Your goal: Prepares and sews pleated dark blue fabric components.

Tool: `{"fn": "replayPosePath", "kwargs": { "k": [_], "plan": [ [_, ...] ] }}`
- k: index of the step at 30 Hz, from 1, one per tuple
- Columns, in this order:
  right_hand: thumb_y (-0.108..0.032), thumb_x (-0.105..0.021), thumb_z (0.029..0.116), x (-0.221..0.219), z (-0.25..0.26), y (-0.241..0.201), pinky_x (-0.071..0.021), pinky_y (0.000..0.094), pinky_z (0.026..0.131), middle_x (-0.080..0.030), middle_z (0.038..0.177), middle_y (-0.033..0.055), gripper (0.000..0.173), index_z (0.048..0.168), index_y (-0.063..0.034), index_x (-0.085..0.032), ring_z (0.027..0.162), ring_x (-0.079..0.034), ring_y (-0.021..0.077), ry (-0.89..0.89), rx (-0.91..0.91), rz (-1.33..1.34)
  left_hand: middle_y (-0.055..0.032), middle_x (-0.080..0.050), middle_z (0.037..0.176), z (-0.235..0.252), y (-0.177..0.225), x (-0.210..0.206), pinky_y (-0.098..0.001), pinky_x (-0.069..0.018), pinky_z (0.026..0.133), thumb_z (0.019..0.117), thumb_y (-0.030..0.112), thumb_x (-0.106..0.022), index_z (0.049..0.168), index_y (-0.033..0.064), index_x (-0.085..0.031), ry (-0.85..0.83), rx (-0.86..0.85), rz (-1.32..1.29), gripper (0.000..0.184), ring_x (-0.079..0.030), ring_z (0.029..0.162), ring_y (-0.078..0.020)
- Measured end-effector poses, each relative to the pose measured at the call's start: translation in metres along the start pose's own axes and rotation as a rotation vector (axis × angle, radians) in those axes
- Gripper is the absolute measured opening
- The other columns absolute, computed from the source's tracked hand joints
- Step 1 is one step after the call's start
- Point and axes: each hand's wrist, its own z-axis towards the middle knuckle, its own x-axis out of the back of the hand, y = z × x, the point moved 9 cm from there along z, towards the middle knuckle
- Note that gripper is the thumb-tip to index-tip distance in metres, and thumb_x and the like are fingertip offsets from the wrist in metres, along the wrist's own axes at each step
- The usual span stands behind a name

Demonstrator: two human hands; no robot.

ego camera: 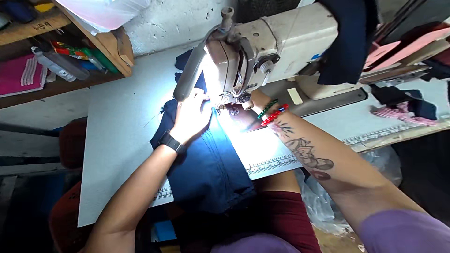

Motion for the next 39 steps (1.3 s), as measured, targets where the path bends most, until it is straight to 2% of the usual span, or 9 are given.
{"fn": "replayPosePath", "kwargs": {
  "k": [3,6,9,12,19,23,25,30,39],
  "plan": [
    [-0.025,-0.056,0.1052,0.006,0.006,-0.005,-0.04,0.057,0.108,-0.064,0.127,0.0295,0.039,0.123,0.0088,-0.066,0.126,-0.058,0.043,-0.403,-0.191,0.037,-0.0149,-0.064,0.129,-0.012,0.001,-0.009,-0.0507,-0.036,0.115,0.0982,0.042,-0.058,0.114,0.008,-0.07,-0.072,-0.015,0.033,0.039,-0.054,0.13,-0.0324],
    [-0.022,-0.067,0.0978,0.028,-0.003,-0.014,-0.0463,0.0513,0.101,-0.068,0.115,0.0279,0.035,0.115,0.0082,-0.069,0.113,-0.063,0.0381,-0.152,-0.107,0.208,-0.0135,-0.062,0.133,-0.016,0.0,-0.015,-0.05,-0.0284,0.12,0.101,0.039,-0.053,0.118,0.0089,-0.069,-0.107,-0.06,0.013,0.038,-0.05,0.135,-0.0306],
    [-0.016,-0.067,0.0981,0.057,-0.01,-0.036,-0.0415,0.0588,0.103,-0.065,0.12,0.0337,0.035,0.117,0.0136,-0.066,0.118,-0.06,0.0457,-0.274,-0.076,0.198,-0.0161,-0.062,0.133,-0.028,0.016,-0.009,-0.0567,-0.0192,0.124,0.1023,0.035,-0.054,0.122,0.0039,-0.066,-0.098,-0.105,-0.04,0.039,-0.048,0.138,-0.0325],
    [-0.028,-0.067,0.1003,0.054,-0.009,-0.037,-0.0421,0.0608,0.1,-0.067,0.115,0.0315,0.04,0.114,0.0104,-0.069,0.113,-0.062,0.0459,-0.377,-0.07,0.141,-0.0146,-0.061,0.137,-0.039,0.025,-0.012,-0.0579,-0.0242,0.122,0.1038,0.039,-0.05,0.123,0.0052,-0.067,-0.106,-0.092,-0.045,0.042,-0.047,0.141,-0.032],
    [-0.033,-0.071,0.0972,0.04,-0.014,-0.025,-0.0459,0.0292,0.062,-0.062,0.068,-0.0008,0.026,0.087,-0.0082,-0.074,0.058,-0.051,0.0063,-0.423,-0.157,0.419,-0.0152,-0.06,0.139,-0.065,0.062,-0.006,-0.056,-0.0323,0.117,0.1027,0.026,-0.055,0.122,0.0047,-0.07,-0.07,-0.219,-0.027,0.032,-0.049,0.137,-0.0323],
    [-0.028,-0.069,0.0989,0.044,-0.017,-0.029,-0.0471,0.0329,0.065,-0.062,0.069,0.0016,0.023,0.089,-0.0069,-0.072,0.059,-0.053,0.0091,-0.314,-0.099,0.419,-0.0093,-0.061,0.143,-0.068,0.059,-0.013,-0.0678,-0.0268,0.117,0.1059,0.03,-0.047,0.135,0.0072,-0.065,-0.144,-0.183,0.045,0.041,-0.048,0.142,-0.03],
    [-0.034,-0.071,0.0969,0.04,-0.016,-0.025,-0.049,0.0307,0.063,-0.063,0.07,-0.0001,0.026,0.091,-0.0091,-0.073,0.058,-0.054,0.0074,-0.31,-0.094,0.437,-0.0097,-0.059,0.144,-0.068,0.055,-0.013,-0.0644,-0.0248,0.12,0.1065,0.032,-0.046,0.138,0.0064,-0.063,-0.15,-0.161,0.025,0.044,-0.047,0.143,-0.0284],
    [-0.039,-0.073,0.0953,0.032,-0.016,-0.019,-0.053,0.0512,0.08,-0.07,0.09,0.0127,0.035,0.1,-0.004,-0.073,0.082,-0.067,0.0251,-0.322,-0.149,0.351,-0.0088,-0.056,0.149,-0.062,0.041,-0.009,-0.0537,-0.0256,0.124,0.1064,0.04,-0.044,0.14,0.0082,-0.062,-0.215,-0.188,0.006,0.05,-0.046,0.144,-0.0227],
    [-0.03,-0.073,0.0949,0.037,-0.015,-0.022,-0.0517,0.0431,0.069,-0.067,0.08,0.007,0.022,0.096,-0.0074,-0.073,0.068,-0.061,0.0172,-0.264,-0.14,0.405,-0.0102,-0.049,0.156,-0.063,0.037,-0.015,-0.0516,-0.0212,0.126,0.1068,0.043,-0.04,0.145,0.0057,-0.056,-0.228,-0.164,0.061,0.056,-0.039,0.149,-0.0235]
  ]
}}
